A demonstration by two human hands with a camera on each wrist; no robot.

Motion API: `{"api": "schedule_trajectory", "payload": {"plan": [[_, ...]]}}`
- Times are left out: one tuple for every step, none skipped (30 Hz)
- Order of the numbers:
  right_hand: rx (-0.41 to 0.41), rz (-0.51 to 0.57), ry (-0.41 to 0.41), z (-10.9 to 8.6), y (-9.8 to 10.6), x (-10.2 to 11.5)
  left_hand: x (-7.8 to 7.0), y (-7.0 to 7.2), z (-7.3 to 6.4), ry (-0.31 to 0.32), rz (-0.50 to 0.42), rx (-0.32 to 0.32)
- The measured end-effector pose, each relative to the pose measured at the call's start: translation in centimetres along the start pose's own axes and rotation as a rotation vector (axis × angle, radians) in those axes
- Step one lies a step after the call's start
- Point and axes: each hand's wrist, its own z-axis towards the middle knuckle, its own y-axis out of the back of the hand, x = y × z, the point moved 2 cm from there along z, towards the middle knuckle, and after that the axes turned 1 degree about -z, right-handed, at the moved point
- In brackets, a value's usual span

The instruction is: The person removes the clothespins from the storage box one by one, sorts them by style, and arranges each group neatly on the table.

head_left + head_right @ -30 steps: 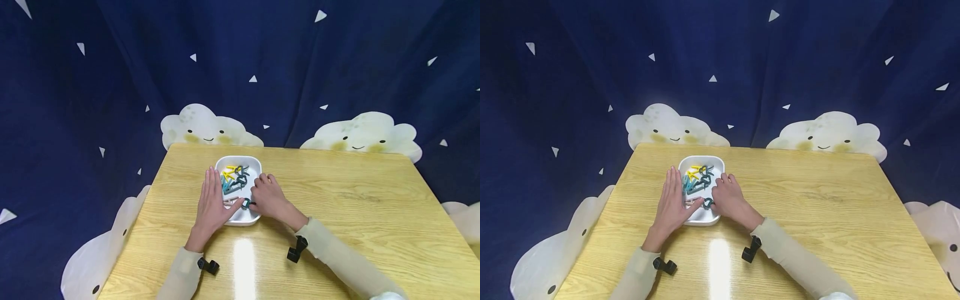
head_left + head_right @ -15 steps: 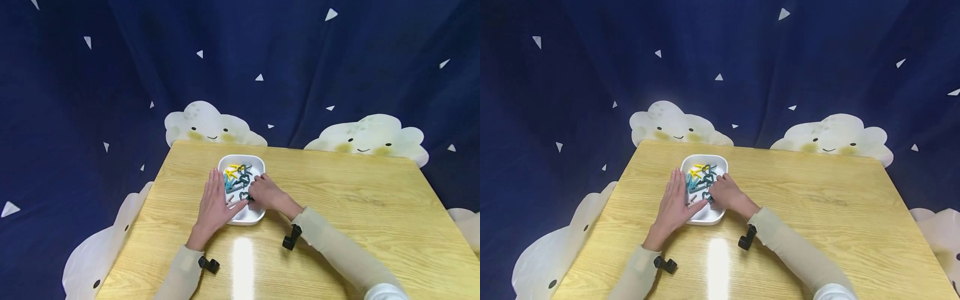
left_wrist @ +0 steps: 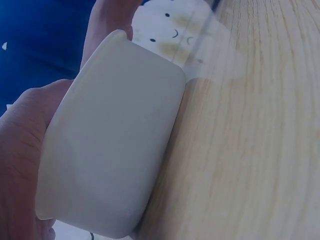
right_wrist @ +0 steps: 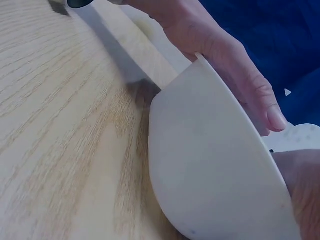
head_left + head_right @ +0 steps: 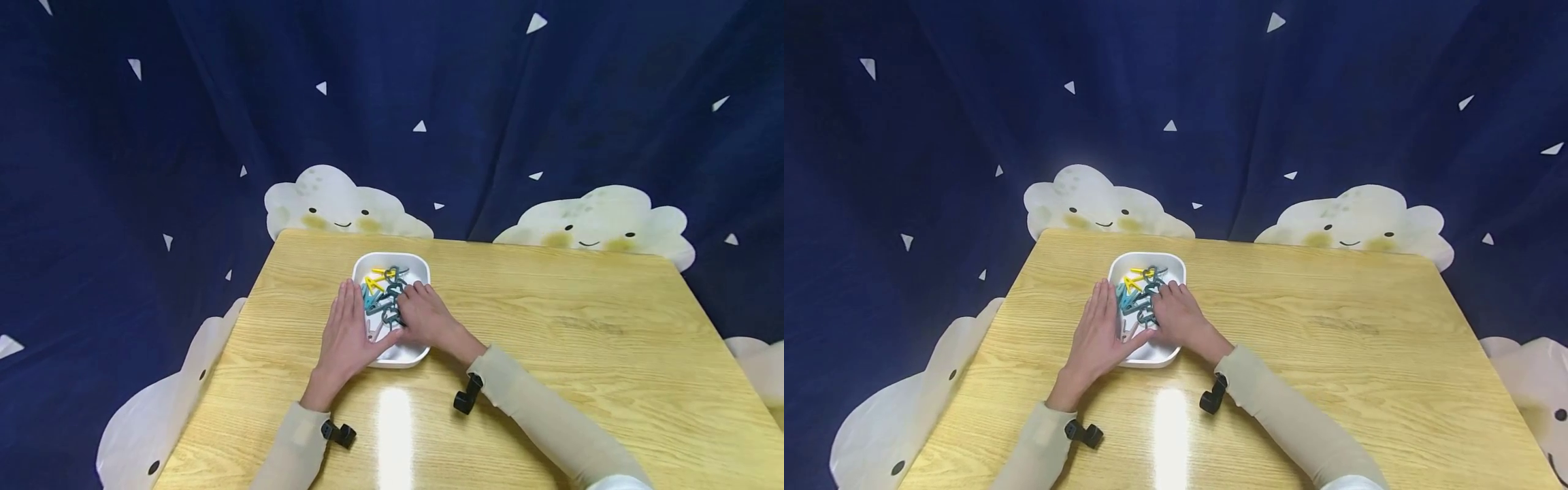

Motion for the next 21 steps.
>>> {"api": "schedule_trajectory", "payload": {"plan": [[-0.001,0.003,-0.004,0.01,-0.01,-0.01,0.00,0.03,0.00,0.000,0.000,0.004],[-0.004,0.007,-0.008,0.02,-0.02,-0.03,-0.02,0.05,0.01,-0.003,0.001,0.007],[-0.006,0.008,-0.009,0.03,-0.03,-0.06,-0.03,0.08,0.04,-0.004,0.002,0.010],[-0.007,0.008,-0.010,0.05,-0.04,-0.09,-0.04,0.11,0.06,-0.004,0.004,0.014],[-0.008,0.006,-0.010,0.07,-0.05,-0.11,-0.05,0.14,0.08,-0.005,0.002,0.017],[-0.011,0.003,-0.009,0.10,-0.05,-0.13,-0.05,0.15,0.10,-0.004,0.004,0.021],[-0.013,0.001,-0.009,0.11,-0.05,-0.15,-0.06,0.17,0.11,-0.006,0.003,0.021],[-0.016,0.000,-0.007,0.11,-0.04,-0.16,-0.06,0.19,0.12,-0.011,0.003,0.019],[-0.017,0.001,-0.006,0.11,-0.03,-0.17,-0.06,0.21,0.12,-0.014,0.004,0.020],[-0.020,0.004,-0.005,0.10,0.00,-0.17,-0.06,0.23,0.11,-0.017,0.002,0.021],[-0.022,0.008,-0.004,0.09,0.01,-0.17,-0.04,0.23,0.10,-0.021,0.002,0.021],[-0.025,0.014,-0.002,0.08,0.03,-0.16,-0.01,0.23,0.07,-0.024,0.006,0.025],[-0.029,0.023,-0.002,0.07,0.03,-0.16,0.02,0.24,0.04,-0.027,0.008,0.029],[-0.034,0.034,-0.002,0.05,0.02,-0.16,0.06,0.24,0.01,-0.029,0.017,0.033],[-0.037,0.049,-0.007,0.05,-0.03,-0.17,0.09,0.26,-0.04,-0.029,0.021,0.041],[-0.043,0.065,-0.013,0.06,-0.06,-0.21,0.12,0.29,-0.04,-0.032,0.024,0.044],[-0.047,0.082,-0.020,0.06,-0.11,-0.26,0.13,0.31,-0.04,-0.035,0.029,0.046],[-0.055,0.099,-0.027,0.07,-0.17,-0.31,0.13,0.34,-0.05,-0.036,0.033,0.052],[-0.061,0.113,-0.034,0.07,-0.26,-0.37,0.12,0.38,-0.04,-0.038,0.036,0.054],[-0.069,0.126,-0.040,0.08,-0.35,-0.43,0.12,0.42,-0.03,-0.039,0.036,0.056],[-0.078,0.141,-0.043,0.08,-0.43,-0.49,0.11,0.45,-0.02,-0.038,0.034,0.057]]}}
